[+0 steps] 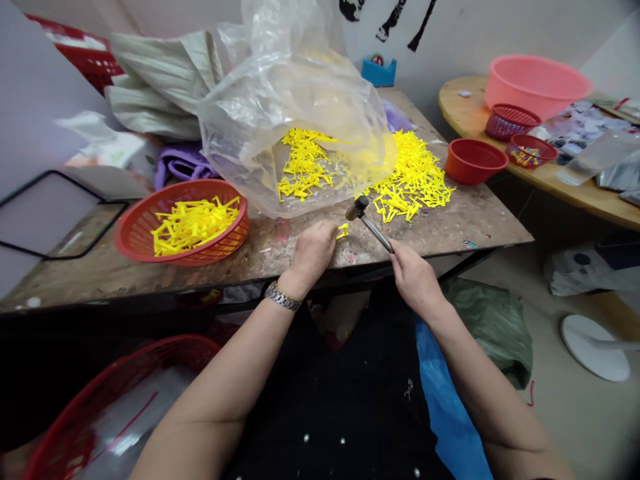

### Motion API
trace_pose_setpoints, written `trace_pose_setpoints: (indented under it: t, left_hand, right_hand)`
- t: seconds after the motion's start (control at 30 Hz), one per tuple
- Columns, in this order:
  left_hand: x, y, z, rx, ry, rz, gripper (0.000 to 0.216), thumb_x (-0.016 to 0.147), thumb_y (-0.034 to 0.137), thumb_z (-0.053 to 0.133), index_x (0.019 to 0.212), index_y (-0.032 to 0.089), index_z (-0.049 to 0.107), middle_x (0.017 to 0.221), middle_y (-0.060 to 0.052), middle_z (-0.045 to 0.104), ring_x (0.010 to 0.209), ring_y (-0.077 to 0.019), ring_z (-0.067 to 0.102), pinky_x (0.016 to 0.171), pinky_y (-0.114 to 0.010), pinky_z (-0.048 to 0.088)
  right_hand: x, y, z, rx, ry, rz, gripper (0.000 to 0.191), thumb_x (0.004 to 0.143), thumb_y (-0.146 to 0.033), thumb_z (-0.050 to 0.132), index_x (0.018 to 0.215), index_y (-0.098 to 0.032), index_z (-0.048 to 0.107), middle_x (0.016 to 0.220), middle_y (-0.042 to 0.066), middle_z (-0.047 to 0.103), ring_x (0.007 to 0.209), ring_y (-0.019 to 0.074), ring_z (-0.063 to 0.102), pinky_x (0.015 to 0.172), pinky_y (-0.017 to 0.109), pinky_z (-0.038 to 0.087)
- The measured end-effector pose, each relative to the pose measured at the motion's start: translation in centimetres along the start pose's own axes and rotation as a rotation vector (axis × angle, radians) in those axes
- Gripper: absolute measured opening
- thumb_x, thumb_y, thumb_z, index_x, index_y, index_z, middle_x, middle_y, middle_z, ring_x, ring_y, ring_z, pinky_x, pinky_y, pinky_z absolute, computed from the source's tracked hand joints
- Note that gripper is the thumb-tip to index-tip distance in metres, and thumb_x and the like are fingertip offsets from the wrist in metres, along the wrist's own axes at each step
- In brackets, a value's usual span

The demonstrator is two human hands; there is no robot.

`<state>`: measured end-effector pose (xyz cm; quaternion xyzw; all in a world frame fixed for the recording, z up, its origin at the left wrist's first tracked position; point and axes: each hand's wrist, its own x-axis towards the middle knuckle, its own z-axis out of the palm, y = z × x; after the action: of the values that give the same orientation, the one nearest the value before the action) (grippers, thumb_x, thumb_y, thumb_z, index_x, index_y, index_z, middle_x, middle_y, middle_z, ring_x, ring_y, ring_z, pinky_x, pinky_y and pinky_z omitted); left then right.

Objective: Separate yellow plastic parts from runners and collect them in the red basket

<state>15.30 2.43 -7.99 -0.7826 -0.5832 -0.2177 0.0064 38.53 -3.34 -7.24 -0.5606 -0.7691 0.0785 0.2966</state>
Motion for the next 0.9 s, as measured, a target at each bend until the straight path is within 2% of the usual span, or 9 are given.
trace_pose_setpoints:
  t: [0.07, 0.2, 0.4, 0.53, 0.67, 0.9]
  left_hand:
    - [0.0, -0.1, 0.1, -0.008, 0.006, 0.000, 0.021, 0.100, 0.014, 0.046, 0.096, 0.013, 0.066, 0.098, -0.014, 0.072, 0.095, -0.0249, 0.066, 0.082, -0.033, 0.049]
    - [-0.1, -0.4, 0.4, -0.014, 0.056, 0.027, 0.021, 0.100, 0.017, 0.046, 0.094, 0.016, 0.066, 0.096, -0.011, 0.072, 0.092, -0.0237, 0.066, 0.082, -0.032, 0.050]
    - [-0.1, -0.5, 0.6, -0.056, 0.059, 0.021, 0.021, 0.099, 0.016, 0.046, 0.094, 0.017, 0.067, 0.096, -0.012, 0.072, 0.094, -0.0249, 0.067, 0.083, -0.034, 0.051]
    - [-0.3, -0.5, 0.7, -0.114, 0.077, -0.009, 0.021, 0.099, 0.019, 0.047, 0.097, 0.016, 0.068, 0.100, -0.014, 0.073, 0.095, -0.0261, 0.067, 0.085, -0.037, 0.052]
    - [-0.5, -0.8, 0.8, -0.172, 0.127, 0.003, 0.019, 0.099, 0.018, 0.049, 0.102, 0.017, 0.067, 0.104, -0.013, 0.073, 0.098, -0.0255, 0.067, 0.088, -0.036, 0.052]
    - [-1.2, -0.6, 0.4, -0.209, 0.198, 0.023, 0.017, 0.099, 0.021, 0.050, 0.096, 0.017, 0.066, 0.093, -0.010, 0.072, 0.089, -0.0224, 0.067, 0.081, -0.033, 0.052]
  right_hand:
    - [0.1, 0.2, -0.2, 0.003, 0.021, 0.006, 0.040, 0.102, -0.026, 0.041, 0.137, -0.019, 0.060, 0.124, 0.013, 0.072, 0.113, 0.0270, 0.068, 0.098, 0.042, 0.056]
    - [-0.1, -0.4, -0.6, 0.058, 0.150, -0.058, 0.045, 0.105, -0.029, 0.035, 0.144, -0.017, 0.053, 0.128, 0.014, 0.070, 0.116, 0.0255, 0.067, 0.099, 0.040, 0.054]
    - [-0.3, -0.7, 0.3, -0.092, -0.076, 0.018, 0.042, 0.103, -0.025, 0.038, 0.140, -0.019, 0.058, 0.122, 0.011, 0.072, 0.106, 0.0253, 0.069, 0.088, 0.036, 0.057]
    - [0.0, -0.2, -0.4, -0.211, -0.059, 0.054, 0.042, 0.104, -0.026, 0.040, 0.142, -0.019, 0.056, 0.124, 0.010, 0.071, 0.102, 0.0242, 0.069, 0.082, 0.033, 0.054]
    - [0.4, 0.8, -0.9, -0.389, -0.033, 0.076, 0.041, 0.103, -0.026, 0.043, 0.142, -0.022, 0.057, 0.114, 0.009, 0.071, 0.095, 0.0226, 0.067, 0.072, 0.030, 0.046]
    - [1.3, 2.9, -0.7, -0.554, -0.036, -0.003, 0.036, 0.102, -0.029, 0.047, 0.133, -0.023, 0.064, 0.102, 0.008, 0.069, 0.091, 0.0231, 0.059, 0.070, 0.033, 0.037]
